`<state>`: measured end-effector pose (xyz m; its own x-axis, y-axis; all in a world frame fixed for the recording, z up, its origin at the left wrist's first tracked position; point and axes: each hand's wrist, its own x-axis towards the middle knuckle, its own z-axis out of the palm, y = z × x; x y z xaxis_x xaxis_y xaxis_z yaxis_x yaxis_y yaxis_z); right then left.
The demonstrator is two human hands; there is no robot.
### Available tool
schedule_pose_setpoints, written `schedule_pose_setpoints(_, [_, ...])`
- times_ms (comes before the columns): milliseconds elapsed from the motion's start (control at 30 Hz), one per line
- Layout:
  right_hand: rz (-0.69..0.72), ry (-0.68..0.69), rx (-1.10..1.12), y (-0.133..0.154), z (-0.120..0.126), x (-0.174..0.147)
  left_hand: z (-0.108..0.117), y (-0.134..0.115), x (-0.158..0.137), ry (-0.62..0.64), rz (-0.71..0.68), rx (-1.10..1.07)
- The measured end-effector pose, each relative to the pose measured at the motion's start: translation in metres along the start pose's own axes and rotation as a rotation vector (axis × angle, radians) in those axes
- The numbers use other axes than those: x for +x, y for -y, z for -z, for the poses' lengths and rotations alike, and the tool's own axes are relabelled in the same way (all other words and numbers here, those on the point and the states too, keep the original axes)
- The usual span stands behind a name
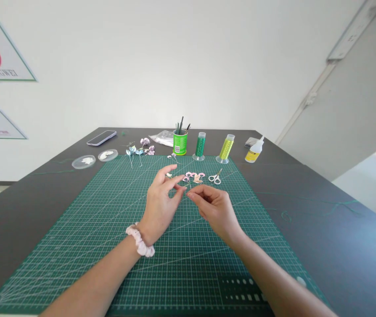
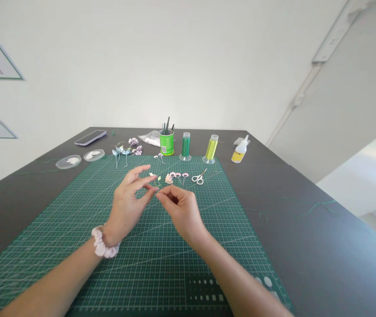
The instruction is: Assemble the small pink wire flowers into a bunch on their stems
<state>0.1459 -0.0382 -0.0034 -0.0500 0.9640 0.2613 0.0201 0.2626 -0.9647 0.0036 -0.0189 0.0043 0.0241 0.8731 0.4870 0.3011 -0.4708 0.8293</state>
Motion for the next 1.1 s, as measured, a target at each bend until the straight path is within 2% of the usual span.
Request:
schedule_pose_setpoints(133, [0.051,0.000,-0.061,0.000,-0.001,-0.002,-0.001,0.003,0.000,0.012,-0.040,0.014])
schedule_pose_setpoints(333, [0.102,0.000,-0.092,0.002,0.001,-0.004,-0.001,0.008,0.003,-0.009,-0.005,0.036])
schedule_pose_setpoints(633, [0.062,-0.017,-0.109,-0.006,0.005,-0.005,-0.003,0.020,0.002,0.007,0.206,-0.174])
schedule_pose_setpoints(867, [-0.019,-0.019,-0.117,-0.009,0.010,-0.001,-0.005,0.014,0.003,0.007,0.368,-0.374])
schedule_pose_setpoints(1100, [-0.071,-0.005,-0.062,-0.009,0.012,0.003,-0.004,0.017,0.003,-0.015,0.278,-0.284])
